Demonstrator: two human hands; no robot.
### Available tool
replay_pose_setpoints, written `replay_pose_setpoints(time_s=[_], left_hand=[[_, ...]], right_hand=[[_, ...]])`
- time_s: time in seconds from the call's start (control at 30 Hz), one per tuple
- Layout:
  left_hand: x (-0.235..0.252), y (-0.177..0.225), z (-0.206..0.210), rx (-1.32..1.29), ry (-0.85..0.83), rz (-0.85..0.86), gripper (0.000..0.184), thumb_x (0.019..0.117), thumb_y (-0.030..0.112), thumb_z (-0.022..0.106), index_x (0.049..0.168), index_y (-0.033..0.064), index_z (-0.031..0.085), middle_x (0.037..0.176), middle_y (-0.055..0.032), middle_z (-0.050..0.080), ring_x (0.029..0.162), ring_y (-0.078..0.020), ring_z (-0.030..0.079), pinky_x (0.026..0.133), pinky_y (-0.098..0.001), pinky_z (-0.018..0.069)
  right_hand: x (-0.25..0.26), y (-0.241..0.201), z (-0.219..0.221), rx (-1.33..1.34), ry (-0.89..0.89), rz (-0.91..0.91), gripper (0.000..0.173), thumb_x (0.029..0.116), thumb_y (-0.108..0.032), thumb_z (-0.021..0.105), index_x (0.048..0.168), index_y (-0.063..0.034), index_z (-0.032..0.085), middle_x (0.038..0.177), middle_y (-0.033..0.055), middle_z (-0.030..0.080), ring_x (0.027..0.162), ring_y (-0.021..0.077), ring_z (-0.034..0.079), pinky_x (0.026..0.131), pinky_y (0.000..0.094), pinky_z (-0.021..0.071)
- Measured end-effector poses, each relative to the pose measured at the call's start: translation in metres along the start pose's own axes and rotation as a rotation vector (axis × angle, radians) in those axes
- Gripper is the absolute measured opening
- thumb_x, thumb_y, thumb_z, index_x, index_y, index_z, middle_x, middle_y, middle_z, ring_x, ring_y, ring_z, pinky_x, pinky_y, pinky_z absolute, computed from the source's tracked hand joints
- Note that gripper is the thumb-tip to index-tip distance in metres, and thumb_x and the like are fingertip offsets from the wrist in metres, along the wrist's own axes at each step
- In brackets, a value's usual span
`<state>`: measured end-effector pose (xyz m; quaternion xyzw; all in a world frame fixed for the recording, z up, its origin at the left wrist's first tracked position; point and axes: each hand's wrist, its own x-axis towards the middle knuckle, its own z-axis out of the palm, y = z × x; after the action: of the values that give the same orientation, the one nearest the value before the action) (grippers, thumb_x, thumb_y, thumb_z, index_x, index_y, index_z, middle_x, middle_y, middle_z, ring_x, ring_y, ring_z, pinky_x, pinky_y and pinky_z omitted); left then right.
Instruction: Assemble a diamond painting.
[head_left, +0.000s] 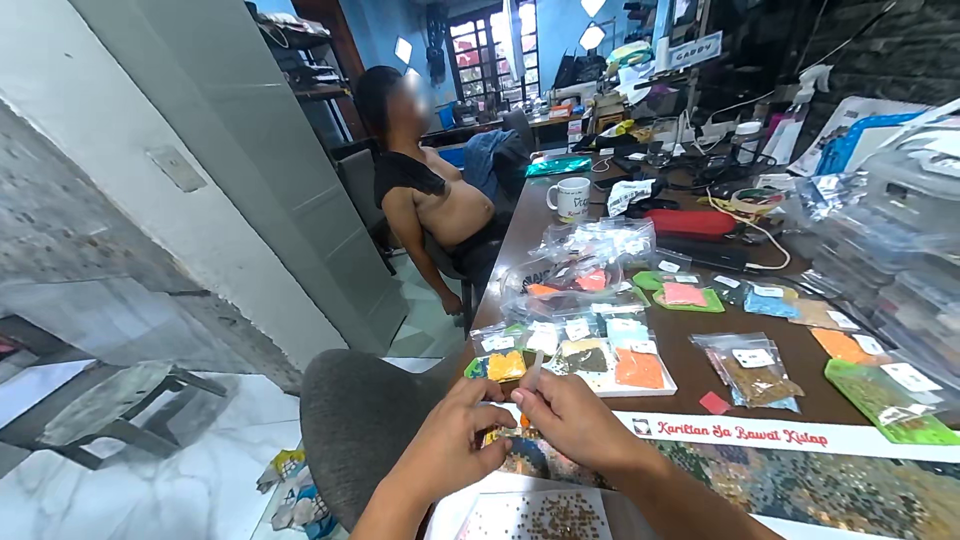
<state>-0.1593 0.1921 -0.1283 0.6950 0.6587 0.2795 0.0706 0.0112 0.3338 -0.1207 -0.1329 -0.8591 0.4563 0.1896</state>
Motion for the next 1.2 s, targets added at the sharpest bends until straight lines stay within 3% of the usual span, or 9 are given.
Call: replay_pose_setpoints(time_s=[0.3,0.47,0.57,0.67,0.97,1.2], left_hand=[[0.001,-0.001,0.001,0.068,-0.055,0.087,0.028,0.0901,0.021,0.057,0.105,0.0221,0.082,0.119,-0.0076,0.068,0.114,-0.0237,0.06,0.092,-0.0422,0.0523],[0.003,0.002,0.0,0.188,-0.005,0.187,0.036,0.0898,0.018,0.049,0.105,0.022,0.081,0.119,-0.0095,0.069,0.114,-0.027,0.063,0.092,-0.0457,0.0538],[0.003,0.002,0.001,0.193,0.019,0.216,0.035,0.09,0.018,0.048,0.102,0.0226,0.081,0.118,-0.0092,0.069,0.113,-0.0255,0.063,0.092,-0.0426,0.0534],[0.004,0.002,0.001,0.205,-0.007,0.213,0.034,0.0894,0.016,0.049,0.099,0.0214,0.081,0.12,-0.0096,0.069,0.114,-0.0274,0.063,0.091,-0.0456,0.054],[0.007,0.003,0.001,0.195,-0.037,0.196,0.032,0.0868,0.007,0.057,0.099,0.0228,0.082,0.122,-0.0094,0.069,0.117,-0.0296,0.062,0.093,-0.0491,0.0538],[0.01,-0.001,0.005,0.236,0.026,0.265,0.029,0.0868,0.01,0.059,0.095,0.0251,0.082,0.116,-0.0076,0.07,0.111,-0.0285,0.065,0.091,-0.0467,0.0559]], right_hand=[[0.002,0.005,-0.001,0.007,0.114,0.021,0.034,0.1075,-0.032,0.047,0.091,-0.0067,0.063,0.068,-0.0009,0.054,0.061,0.0059,0.052,0.06,0.0238,0.0446],[0.002,0.006,0.0,0.004,0.155,0.015,0.033,0.1068,-0.031,0.048,0.09,-0.0072,0.064,0.066,-0.0025,0.052,0.059,0.004,0.051,0.058,0.022,0.0431],[0.002,0.007,0.0,0.002,0.167,0.007,0.032,0.1064,-0.031,0.049,0.09,-0.0076,0.064,0.065,-0.0035,0.052,0.058,0.003,0.05,0.058,0.0212,0.0425],[0.002,0.008,0.001,-0.013,0.192,0.001,0.032,0.1056,-0.032,0.05,0.089,-0.0083,0.065,0.064,-0.0041,0.052,0.058,0.0025,0.05,0.057,0.0212,0.0421],[0.002,0.009,-0.006,-0.129,0.188,0.005,0.036,0.105,-0.036,0.05,0.091,-0.0073,0.066,0.065,-0.0002,0.054,0.06,0.0092,0.052,0.059,0.0287,0.0446],[0.002,0.005,-0.007,-0.261,0.183,-0.14,0.04,0.105,-0.034,0.048,0.091,-0.0019,0.067,0.068,0.0088,0.06,0.064,0.0212,0.06,0.063,0.0399,0.0485]])
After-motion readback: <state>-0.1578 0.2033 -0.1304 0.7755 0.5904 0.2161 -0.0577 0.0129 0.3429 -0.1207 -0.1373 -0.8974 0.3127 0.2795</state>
